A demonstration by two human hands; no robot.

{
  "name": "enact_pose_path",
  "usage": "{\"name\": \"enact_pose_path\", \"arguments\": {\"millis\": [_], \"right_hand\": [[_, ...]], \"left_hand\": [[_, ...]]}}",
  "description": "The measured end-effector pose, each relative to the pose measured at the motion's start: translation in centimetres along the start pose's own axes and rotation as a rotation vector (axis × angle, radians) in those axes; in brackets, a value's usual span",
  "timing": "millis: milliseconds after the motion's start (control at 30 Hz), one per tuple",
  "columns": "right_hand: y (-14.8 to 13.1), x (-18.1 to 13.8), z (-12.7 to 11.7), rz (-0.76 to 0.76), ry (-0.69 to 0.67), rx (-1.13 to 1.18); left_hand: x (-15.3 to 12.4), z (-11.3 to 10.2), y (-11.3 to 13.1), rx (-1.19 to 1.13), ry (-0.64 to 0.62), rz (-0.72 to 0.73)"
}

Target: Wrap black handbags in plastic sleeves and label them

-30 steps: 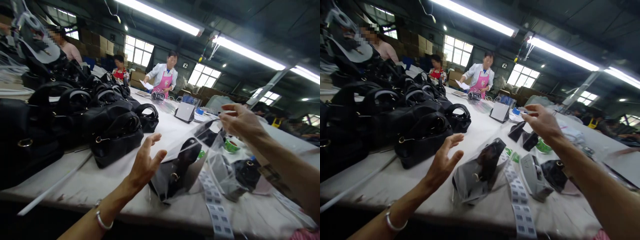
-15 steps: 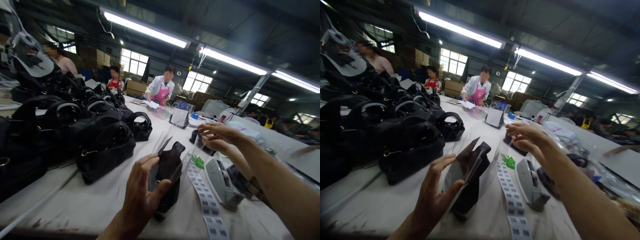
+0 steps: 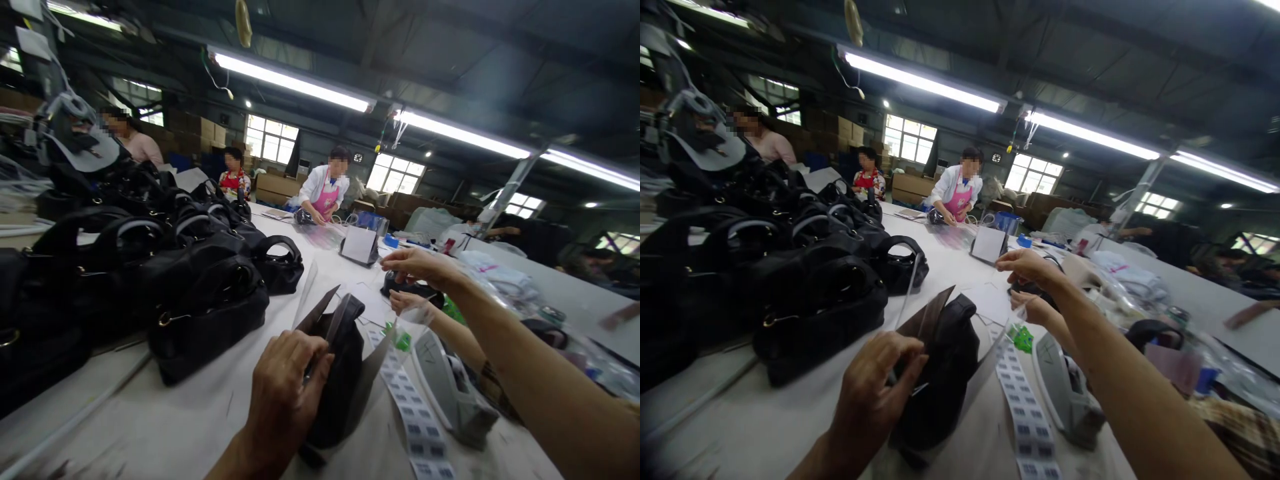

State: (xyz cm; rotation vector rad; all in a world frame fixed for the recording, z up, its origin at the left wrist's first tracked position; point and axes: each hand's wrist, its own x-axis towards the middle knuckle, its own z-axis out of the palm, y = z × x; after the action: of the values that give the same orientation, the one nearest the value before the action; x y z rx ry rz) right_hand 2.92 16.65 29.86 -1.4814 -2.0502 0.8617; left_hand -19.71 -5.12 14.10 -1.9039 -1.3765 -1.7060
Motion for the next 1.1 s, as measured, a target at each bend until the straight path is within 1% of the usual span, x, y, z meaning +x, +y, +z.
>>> {"name": "enact_pose_path", "arguments": {"millis": [67, 200, 300, 400, 500, 567, 633, 700, 767, 833, 967, 1100], "right_hand": [[0.0, -0.3, 0.0, 0.001, -0.020, 0.115], [1.0, -1.2, -0.2, -0.026, -0.138, 0.509], [2.6, -1.3, -0.4, -0.080, -0.173, 0.653], [4.0, -0.7, -0.1, -0.125, -0.145, 0.632], [4.4, 0.5, 1.0, -0.179, -0.096, 0.549], [4.2, 1.4, 1.9, -0.242, -0.108, 0.529], [3.9, 2.1, 2.8, -0.291, -0.165, 0.526], [3.7, 2.4, 3.4, -0.289, -0.217, 0.525], [3.6, 2.5, 3.9, -0.240, -0.247, 0.523], [3.5, 2.6, 4.2, -0.214, -0.232, 0.544], [3.0, 3.4, 4.8, -0.248, -0.151, 0.651], [2.0, 4.5, 5.5, -0.248, -0.178, 0.678]], "left_hand": [[0.2, -0.3, -0.2, -0.078, -0.018, -0.025], [0.3, -1.5, -0.6, -0.223, -0.031, -0.152], [0.3, -2.4, -0.9, -0.275, -0.034, -0.288], [0.4, -3.1, -1.4, -0.325, -0.041, -0.436], [0.3, -3.4, -1.7, -0.370, -0.051, -0.530], [0.1, -3.6, -1.7, -0.391, -0.062, -0.560], [-0.2, -3.7, -1.6, -0.411, -0.072, -0.583], [-0.6, -3.9, -1.7, -0.438, -0.078, -0.605], [-0.9, -4.1, -1.8, -0.465, -0.072, -0.628], [-0.9, -4.2, -2.0, -0.494, -0.056, -0.644], [-0.8, -4.3, -2.2, -0.557, 0.006, -0.696], [-1.0, -4.2, -2.2, -0.582, -0.004, -0.702]]}}
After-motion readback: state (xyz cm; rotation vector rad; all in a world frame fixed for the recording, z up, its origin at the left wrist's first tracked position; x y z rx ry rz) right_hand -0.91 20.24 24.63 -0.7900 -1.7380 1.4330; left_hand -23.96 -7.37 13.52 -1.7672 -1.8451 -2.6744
